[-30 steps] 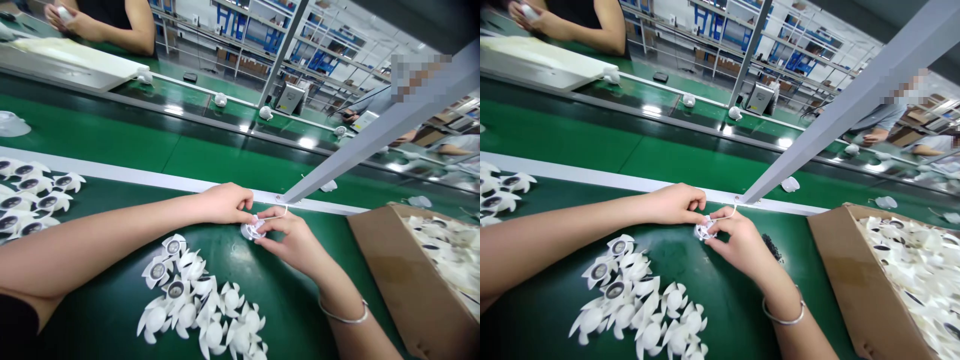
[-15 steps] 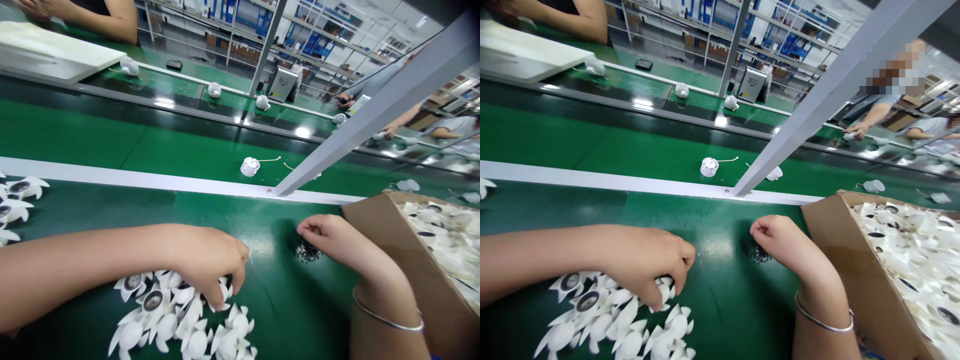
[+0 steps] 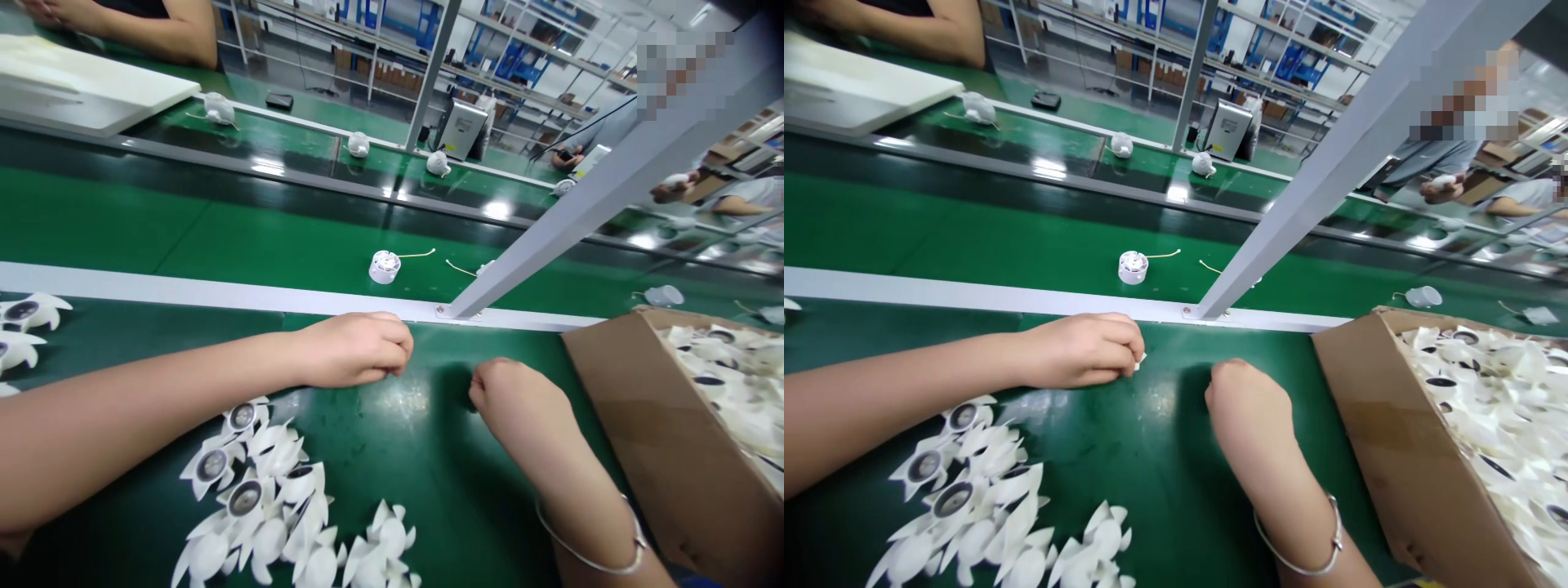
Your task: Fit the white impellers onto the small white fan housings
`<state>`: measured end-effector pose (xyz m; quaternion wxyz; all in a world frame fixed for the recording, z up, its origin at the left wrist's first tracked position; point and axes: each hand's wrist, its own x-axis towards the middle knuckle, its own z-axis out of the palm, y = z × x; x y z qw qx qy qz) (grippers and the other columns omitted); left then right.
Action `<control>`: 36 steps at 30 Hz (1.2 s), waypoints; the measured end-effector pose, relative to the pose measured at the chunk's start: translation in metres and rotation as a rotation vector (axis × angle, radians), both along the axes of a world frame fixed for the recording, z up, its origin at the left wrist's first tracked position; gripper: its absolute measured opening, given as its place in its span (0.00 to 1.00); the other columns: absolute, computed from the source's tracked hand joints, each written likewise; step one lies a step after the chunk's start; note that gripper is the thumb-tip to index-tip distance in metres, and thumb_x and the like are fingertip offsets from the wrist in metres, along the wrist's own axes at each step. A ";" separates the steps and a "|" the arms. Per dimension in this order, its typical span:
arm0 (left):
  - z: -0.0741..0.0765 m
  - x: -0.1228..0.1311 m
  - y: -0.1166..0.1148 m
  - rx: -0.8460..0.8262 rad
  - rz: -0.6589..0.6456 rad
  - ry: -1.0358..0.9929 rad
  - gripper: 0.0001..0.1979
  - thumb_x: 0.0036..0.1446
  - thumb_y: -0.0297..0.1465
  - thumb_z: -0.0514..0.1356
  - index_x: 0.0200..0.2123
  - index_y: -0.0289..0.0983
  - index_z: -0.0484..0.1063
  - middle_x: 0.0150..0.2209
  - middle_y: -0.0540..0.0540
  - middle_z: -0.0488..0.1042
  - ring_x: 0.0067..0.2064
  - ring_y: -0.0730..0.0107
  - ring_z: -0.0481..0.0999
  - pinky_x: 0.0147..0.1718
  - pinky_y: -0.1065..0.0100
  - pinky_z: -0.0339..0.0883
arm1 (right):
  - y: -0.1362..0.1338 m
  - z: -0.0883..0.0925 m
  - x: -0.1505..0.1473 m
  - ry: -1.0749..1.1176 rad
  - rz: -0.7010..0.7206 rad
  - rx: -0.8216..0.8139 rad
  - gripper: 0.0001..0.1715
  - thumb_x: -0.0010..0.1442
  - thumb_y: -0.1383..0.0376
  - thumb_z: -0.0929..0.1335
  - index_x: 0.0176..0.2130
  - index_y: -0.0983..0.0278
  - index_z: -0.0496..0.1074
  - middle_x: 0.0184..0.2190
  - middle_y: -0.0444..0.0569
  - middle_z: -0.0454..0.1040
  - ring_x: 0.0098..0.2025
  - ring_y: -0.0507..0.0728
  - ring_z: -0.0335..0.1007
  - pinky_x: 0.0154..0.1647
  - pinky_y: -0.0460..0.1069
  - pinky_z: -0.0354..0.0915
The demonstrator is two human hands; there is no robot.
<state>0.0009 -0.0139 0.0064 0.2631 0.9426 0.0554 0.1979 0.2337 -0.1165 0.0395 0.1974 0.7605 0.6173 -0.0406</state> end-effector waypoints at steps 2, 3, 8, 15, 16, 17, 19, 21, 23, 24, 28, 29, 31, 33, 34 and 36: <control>-0.004 -0.001 0.004 -0.039 0.000 -0.013 0.08 0.55 0.20 0.60 0.32 0.37 0.76 0.44 0.43 0.76 0.49 0.63 0.73 0.48 0.63 0.68 | 0.002 -0.003 -0.001 -0.016 0.007 0.019 0.13 0.61 0.70 0.63 0.24 0.63 0.65 0.26 0.48 0.70 0.23 0.52 0.59 0.22 0.48 0.45; -0.006 -0.002 0.005 -0.086 0.003 -0.031 0.06 0.53 0.22 0.62 0.31 0.37 0.76 0.45 0.44 0.75 0.48 0.64 0.74 0.48 0.64 0.68 | 0.003 -0.005 -0.001 -0.004 0.022 0.044 0.12 0.61 0.70 0.63 0.25 0.63 0.65 0.28 0.48 0.71 0.23 0.52 0.60 0.22 0.48 0.45; -0.010 -0.001 0.010 -0.285 0.181 -0.086 0.20 0.46 0.33 0.72 0.43 0.39 0.75 0.49 0.45 0.74 0.50 0.63 0.74 0.50 0.63 0.67 | 0.012 -0.008 0.000 0.530 0.265 0.231 0.07 0.61 0.69 0.63 0.30 0.62 0.64 0.28 0.44 0.69 0.27 0.51 0.62 0.28 0.46 0.55; -0.013 0.002 0.010 -0.474 0.267 0.005 0.19 0.49 0.30 0.70 0.45 0.39 0.72 0.45 0.49 0.78 0.47 0.68 0.77 0.47 0.67 0.66 | 0.023 -0.012 -0.031 0.872 0.487 0.410 0.07 0.63 0.69 0.63 0.32 0.62 0.66 0.30 0.45 0.68 0.31 0.52 0.64 0.32 0.46 0.60; -0.013 0.002 0.010 -0.472 0.268 0.003 0.19 0.49 0.30 0.70 0.45 0.39 0.73 0.44 0.49 0.79 0.47 0.68 0.77 0.46 0.67 0.66 | 0.025 -0.015 -0.034 0.850 0.519 0.420 0.07 0.64 0.69 0.63 0.32 0.62 0.66 0.30 0.46 0.68 0.31 0.52 0.64 0.33 0.47 0.61; -0.014 0.002 0.011 -0.465 0.268 0.001 0.19 0.49 0.30 0.69 0.45 0.39 0.73 0.44 0.49 0.79 0.46 0.67 0.77 0.46 0.68 0.66 | 0.026 -0.017 -0.036 0.816 0.554 0.424 0.08 0.64 0.69 0.62 0.32 0.62 0.66 0.30 0.46 0.68 0.32 0.53 0.64 0.33 0.47 0.61; -0.015 0.002 0.011 -0.448 0.264 -0.007 0.18 0.49 0.30 0.69 0.45 0.38 0.73 0.43 0.49 0.79 0.46 0.68 0.77 0.45 0.68 0.66 | 0.030 -0.022 -0.039 0.711 0.628 0.423 0.08 0.65 0.69 0.62 0.33 0.63 0.67 0.32 0.48 0.68 0.33 0.54 0.65 0.33 0.47 0.62; -0.015 0.002 0.011 -0.435 0.259 -0.013 0.18 0.49 0.30 0.69 0.44 0.38 0.73 0.43 0.50 0.78 0.45 0.68 0.76 0.44 0.68 0.65 | 0.032 -0.025 -0.040 0.569 0.684 0.423 0.07 0.65 0.69 0.62 0.35 0.64 0.69 0.33 0.50 0.69 0.34 0.55 0.66 0.34 0.48 0.62; -0.015 0.002 0.011 -0.431 0.258 -0.014 0.18 0.49 0.30 0.69 0.44 0.38 0.72 0.42 0.50 0.78 0.45 0.68 0.76 0.44 0.68 0.65 | 0.032 -0.026 -0.041 0.419 0.714 0.441 0.07 0.65 0.69 0.63 0.38 0.65 0.71 0.34 0.51 0.71 0.34 0.56 0.67 0.33 0.48 0.62; -0.014 0.002 0.011 -0.435 0.259 -0.013 0.18 0.49 0.29 0.69 0.44 0.38 0.72 0.42 0.50 0.78 0.45 0.67 0.76 0.44 0.68 0.65 | 0.032 -0.025 -0.041 0.355 0.728 0.452 0.07 0.65 0.69 0.63 0.39 0.65 0.71 0.34 0.51 0.71 0.34 0.56 0.68 0.32 0.49 0.61; -0.013 0.002 0.010 -0.476 0.280 -0.006 0.19 0.47 0.29 0.70 0.43 0.38 0.71 0.43 0.49 0.79 0.46 0.67 0.77 0.44 0.67 0.66 | 0.028 -0.024 -0.044 0.174 0.818 0.463 0.09 0.66 0.69 0.63 0.42 0.66 0.73 0.34 0.51 0.73 0.34 0.56 0.69 0.31 0.49 0.61; -0.013 0.002 0.010 -0.488 0.283 -0.007 0.19 0.47 0.29 0.70 0.43 0.38 0.71 0.43 0.49 0.79 0.46 0.67 0.77 0.44 0.67 0.66 | 0.025 -0.024 -0.046 0.122 0.844 0.471 0.10 0.65 0.70 0.63 0.43 0.66 0.73 0.33 0.51 0.73 0.33 0.56 0.69 0.30 0.49 0.60; -0.013 0.001 0.010 -0.501 0.280 -0.012 0.19 0.46 0.28 0.70 0.43 0.38 0.71 0.43 0.49 0.79 0.46 0.67 0.77 0.44 0.67 0.66 | 0.017 -0.024 -0.051 0.009 0.891 0.495 0.13 0.63 0.74 0.62 0.42 0.66 0.73 0.32 0.52 0.73 0.32 0.57 0.67 0.28 0.50 0.58; -0.015 0.001 0.011 -0.505 0.267 -0.016 0.19 0.47 0.28 0.69 0.43 0.38 0.70 0.44 0.49 0.79 0.46 0.67 0.77 0.45 0.67 0.66 | 0.007 -0.023 -0.054 -0.062 0.935 0.522 0.14 0.61 0.77 0.61 0.39 0.66 0.74 0.29 0.52 0.72 0.30 0.58 0.66 0.27 0.51 0.57; -0.016 0.001 0.011 -0.505 0.264 -0.020 0.19 0.47 0.27 0.69 0.43 0.38 0.70 0.43 0.49 0.79 0.46 0.66 0.77 0.45 0.67 0.66 | 0.003 -0.022 -0.054 -0.066 0.949 0.531 0.14 0.61 0.77 0.61 0.38 0.66 0.74 0.28 0.51 0.71 0.29 0.57 0.66 0.27 0.52 0.57; -0.019 0.001 0.013 -0.504 0.263 -0.030 0.19 0.46 0.28 0.70 0.43 0.38 0.70 0.43 0.49 0.80 0.46 0.66 0.77 0.45 0.67 0.66 | 0.003 -0.017 -0.050 0.018 0.943 0.537 0.14 0.63 0.74 0.61 0.40 0.66 0.75 0.28 0.50 0.72 0.29 0.57 0.66 0.29 0.52 0.59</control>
